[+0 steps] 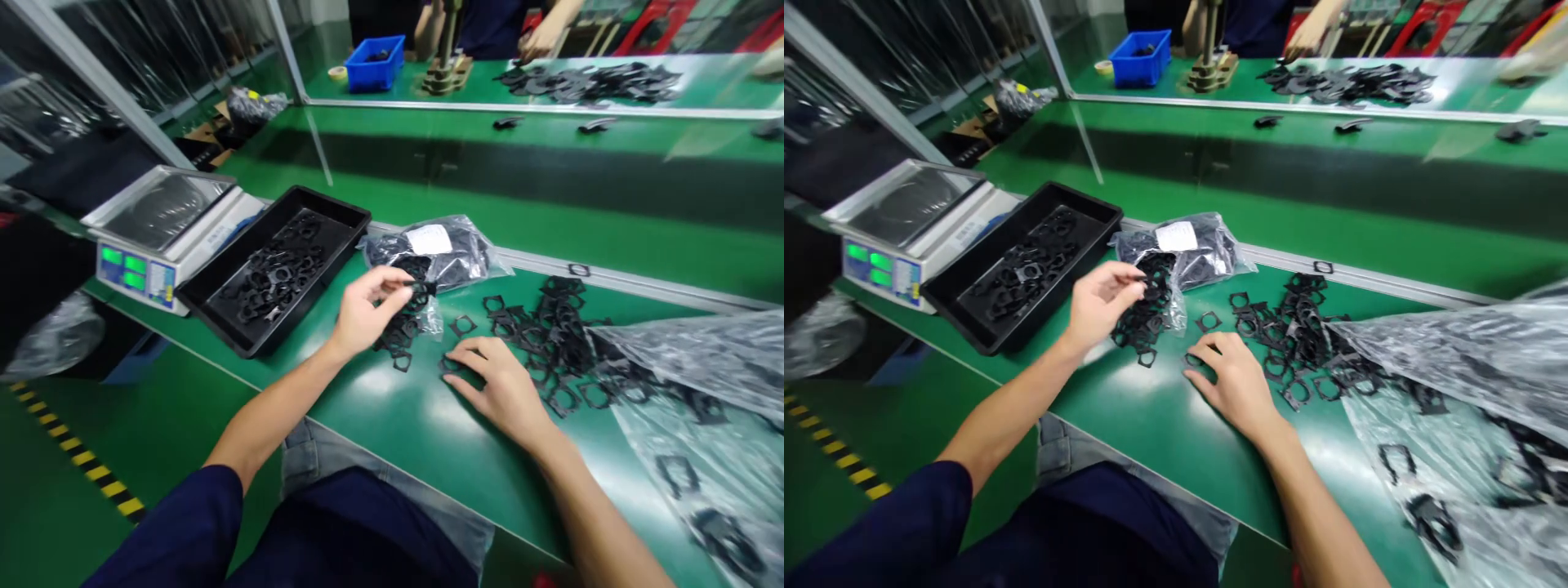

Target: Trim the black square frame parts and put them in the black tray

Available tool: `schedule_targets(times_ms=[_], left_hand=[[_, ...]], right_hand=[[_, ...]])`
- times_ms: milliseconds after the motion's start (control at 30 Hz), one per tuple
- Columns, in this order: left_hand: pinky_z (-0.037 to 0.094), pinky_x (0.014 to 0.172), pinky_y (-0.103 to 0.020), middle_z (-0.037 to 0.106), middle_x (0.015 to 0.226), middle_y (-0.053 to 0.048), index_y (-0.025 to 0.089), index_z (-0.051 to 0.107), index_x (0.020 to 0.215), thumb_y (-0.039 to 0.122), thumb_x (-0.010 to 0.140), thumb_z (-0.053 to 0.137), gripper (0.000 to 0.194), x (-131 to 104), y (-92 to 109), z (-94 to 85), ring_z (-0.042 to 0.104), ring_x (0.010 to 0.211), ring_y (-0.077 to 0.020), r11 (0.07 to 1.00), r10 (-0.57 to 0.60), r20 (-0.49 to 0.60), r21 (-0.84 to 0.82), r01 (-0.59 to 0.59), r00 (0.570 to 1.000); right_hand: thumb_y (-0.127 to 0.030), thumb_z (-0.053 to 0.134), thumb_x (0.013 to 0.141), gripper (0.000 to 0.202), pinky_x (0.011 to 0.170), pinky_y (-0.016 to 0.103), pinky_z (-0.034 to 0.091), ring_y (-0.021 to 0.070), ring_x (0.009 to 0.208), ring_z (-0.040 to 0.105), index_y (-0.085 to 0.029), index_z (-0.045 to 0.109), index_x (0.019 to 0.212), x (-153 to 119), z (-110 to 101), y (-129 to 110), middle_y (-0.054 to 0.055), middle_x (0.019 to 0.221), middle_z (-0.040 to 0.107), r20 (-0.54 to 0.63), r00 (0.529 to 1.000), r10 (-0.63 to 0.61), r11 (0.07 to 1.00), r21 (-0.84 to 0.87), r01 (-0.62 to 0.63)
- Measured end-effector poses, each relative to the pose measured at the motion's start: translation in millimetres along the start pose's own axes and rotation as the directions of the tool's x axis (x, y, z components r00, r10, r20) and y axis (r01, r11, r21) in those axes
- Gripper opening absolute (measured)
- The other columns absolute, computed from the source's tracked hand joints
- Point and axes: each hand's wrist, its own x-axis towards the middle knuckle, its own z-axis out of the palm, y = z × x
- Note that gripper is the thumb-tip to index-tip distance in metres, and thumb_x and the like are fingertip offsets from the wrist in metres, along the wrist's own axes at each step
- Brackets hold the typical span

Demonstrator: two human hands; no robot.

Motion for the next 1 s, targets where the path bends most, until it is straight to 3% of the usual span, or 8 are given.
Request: schedule_targets(times_ms=[167,267,400,500,600,733,833,1000], left_hand=[[0.054,0.075,-0.022,0.07,0.092,-0.002,0.017,0.067,0.097,0.031,0.088,0.065,0.016,18.6,4.4,-111.1,0.066,0.082,-0.0122,0.876,0.11,-0.264,0.481,0.032,0.958],[0.053,0.071,-0.024,0.068,0.084,-0.002,0.016,0.069,0.095,0.024,0.086,0.063,0.014,16.5,-4.1,-168.5,0.064,0.075,-0.0131,0.723,0.037,-0.261,0.674,0.154,0.965],[0.054,0.079,-0.032,0.07,0.09,-0.006,0.015,0.069,0.096,0.02,0.084,0.061,0.015,4.2,-9.9,-195.2,0.064,0.077,-0.0168,0.537,-0.054,-0.185,0.823,0.184,0.981],[0.053,0.089,-0.037,0.071,0.1,-0.008,0.017,0.069,0.096,0.023,0.091,0.058,0.014,-10.6,-5.1,-173.1,0.065,0.091,-0.02,0.5,0.075,-0.079,0.866,0.031,0.994],[0.049,0.095,-0.04,0.071,0.103,-0.008,0.018,0.069,0.097,0.025,0.095,0.056,0.014,-28.4,2.3,-125.6,0.064,0.1,-0.0214,0.523,0.154,0.145,0.827,-0.205,0.977],[0.047,0.089,-0.037,0.069,0.107,-0.008,0.02,0.069,0.103,0.028,0.098,0.055,0.017,-46.5,9.2,-54.3,0.061,0.099,-0.0205,0.592,0.055,0.545,0.657,-0.467,0.837],[0.047,0.081,-0.034,0.065,0.108,-0.008,0.02,0.066,0.107,0.03,0.096,0.06,0.016,-50.1,11.2,-19.0,0.059,0.096,-0.0207,0.614,-0.085,0.698,0.598,-0.514,0.711],[0.046,0.078,-0.032,0.063,0.1,-0.007,0.018,0.064,0.096,0.027,0.096,0.06,0.01,-48.1,10.9,-8.2,0.058,0.093,-0.0198,0.654,-0.134,0.704,0.591,-0.471,0.697]], right_hand=[[-0.025,0.054,0.098,0.019,0.076,0.04,0.051,0.0262,0.086,0.06,-0.018,0.069,0.087,3.0,8.5,4.2,0.012,0.095,0.069,0.125,0.99,-0.071,0.988,-0.126,0.087],[-0.027,0.049,0.1,0.023,0.075,0.039,0.051,0.0258,0.084,0.059,-0.018,0.067,0.088,2.5,10.9,4.8,0.012,0.094,0.067,0.081,0.992,-0.093,0.984,-0.148,0.104],[-0.036,0.047,0.1,0.031,0.074,0.041,0.051,0.0291,0.087,0.06,-0.015,0.067,0.111,0.7,13.8,9.8,0.015,0.102,0.065,-0.055,0.994,-0.092,0.969,-0.235,0.077],[-0.041,0.048,0.1,0.034,0.069,0.042,0.05,0.0295,0.08,0.058,-0.014,0.067,0.109,-0.5,14.8,12.7,0.014,0.093,0.064,-0.056,0.995,-0.084,0.961,-0.268,0.066],[-0.04,0.052,0.098,0.028,0.069,0.041,0.05,0.0288,0.08,0.057,-0.017,0.066,0.103,-1.8,13.2,11.0,0.012,0.09,0.064,-0.01,0.999,-0.036,0.971,-0.238,0.032],[-0.035,0.059,0.095,0.017,0.073,0.038,0.05,0.0271,0.085,0.059,-0.019,0.064,0.095,-2.6,10.8,5.6,0.011,0.094,0.064,0.046,0.998,0.034,0.983,-0.184,-0.025],[-0.031,0.062,0.094,0.012,0.075,0.036,0.049,0.0258,0.086,0.058,-0.02,0.063,0.093,-2.6,9.5,2.5,0.01,0.095,0.063,0.071,0.996,0.054,0.982,-0.183,-0.041],[-0.027,0.062,0.093,0.013,0.07,0.035,0.047,0.0239,0.079,0.057,-0.021,0.06,0.082,-2.1,5.2,-3.2,0.008,0.088,0.062,0.095,0.995,0.007,0.976,-0.217,0.014]])
